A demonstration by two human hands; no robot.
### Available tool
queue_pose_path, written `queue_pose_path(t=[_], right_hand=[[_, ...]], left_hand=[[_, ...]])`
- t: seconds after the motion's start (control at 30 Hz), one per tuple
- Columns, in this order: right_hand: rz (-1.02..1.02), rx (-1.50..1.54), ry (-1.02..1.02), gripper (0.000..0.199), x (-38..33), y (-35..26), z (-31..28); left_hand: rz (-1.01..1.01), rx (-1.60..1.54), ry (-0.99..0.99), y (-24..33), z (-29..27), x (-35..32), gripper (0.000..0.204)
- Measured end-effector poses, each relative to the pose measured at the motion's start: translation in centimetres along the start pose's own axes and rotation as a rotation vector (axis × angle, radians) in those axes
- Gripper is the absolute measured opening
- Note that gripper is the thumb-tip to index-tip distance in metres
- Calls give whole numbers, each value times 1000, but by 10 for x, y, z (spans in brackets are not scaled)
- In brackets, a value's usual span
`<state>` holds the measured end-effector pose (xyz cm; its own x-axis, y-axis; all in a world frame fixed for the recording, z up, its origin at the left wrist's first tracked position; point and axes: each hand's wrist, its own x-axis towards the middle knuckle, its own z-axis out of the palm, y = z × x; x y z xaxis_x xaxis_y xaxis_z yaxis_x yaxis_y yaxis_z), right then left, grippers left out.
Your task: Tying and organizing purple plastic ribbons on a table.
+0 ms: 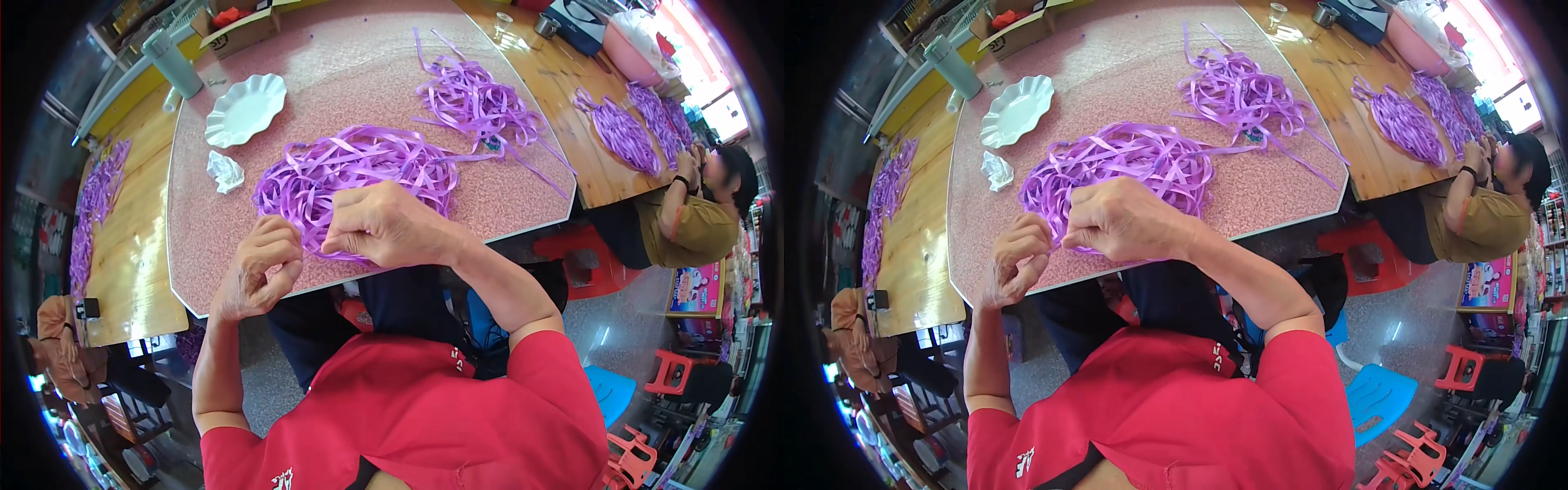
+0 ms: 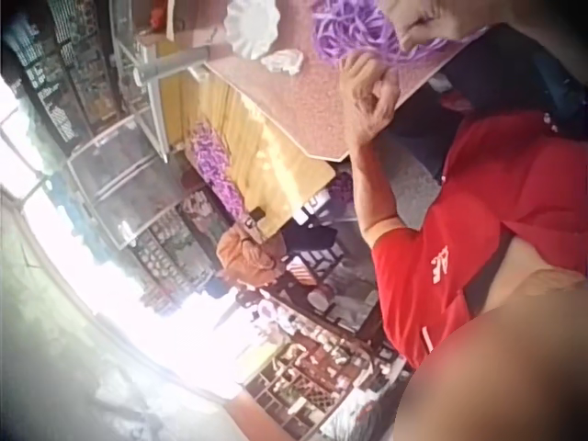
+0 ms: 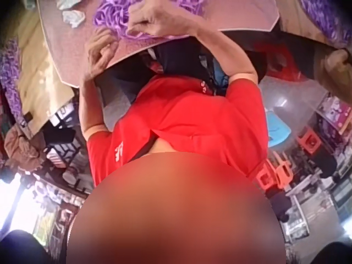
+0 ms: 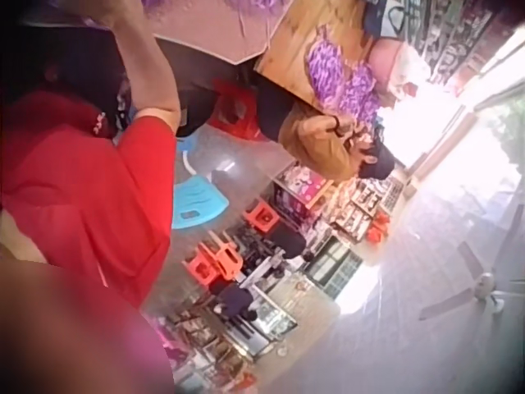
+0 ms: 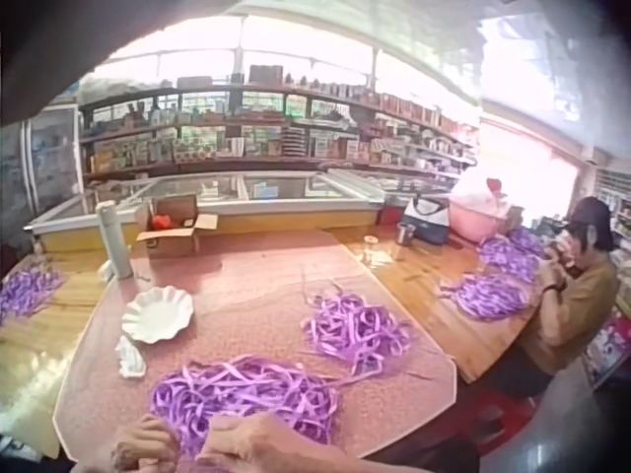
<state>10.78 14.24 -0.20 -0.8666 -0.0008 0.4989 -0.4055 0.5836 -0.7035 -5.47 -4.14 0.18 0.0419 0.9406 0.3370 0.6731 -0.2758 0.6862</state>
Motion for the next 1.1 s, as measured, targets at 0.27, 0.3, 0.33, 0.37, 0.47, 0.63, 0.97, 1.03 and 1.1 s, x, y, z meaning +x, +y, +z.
queue_pose_path(t=[0.27, 0.3, 0.33, 0.37, 0.47, 0.63, 0.97, 1.03, 1.1], right_hand=[[-16, -88, 46, 13, -3, -4, 5], [-79, -155, 105, 16, -3, -3, 2], [-76, -157, 103, 16, -5, 0, -6], [-71, -288, 181, 18, -7, 4, -19], [112, -424, 261, 22, -31, 33, -72], [382, -707, 137, 17, -68, 63, -106], [286, -638, 167, 14, -68, 75, -106], [279, -756, 94, 13, -68, 78, -103], [297, -789, 69, 14, -69, 77, -100]], left_hand=[[-125, -366, 94, -18, -5, -15, 19], [-134, -409, 151, -20, -6, -18, 21], [-133, -412, 152, -22, -7, -19, 21], [-148, -399, 187, -22, -9, -22, 22], [-231, -352, 267, -20, -13, -34, 23], [-374, 30, 201, -29, -22, -44, 24], [-259, 506, 547, -19, 10, 3, 29], [-154, 506, 462, -7, 17, 20, 26], [-115, 494, 412, -5, 25, 30, 25]])
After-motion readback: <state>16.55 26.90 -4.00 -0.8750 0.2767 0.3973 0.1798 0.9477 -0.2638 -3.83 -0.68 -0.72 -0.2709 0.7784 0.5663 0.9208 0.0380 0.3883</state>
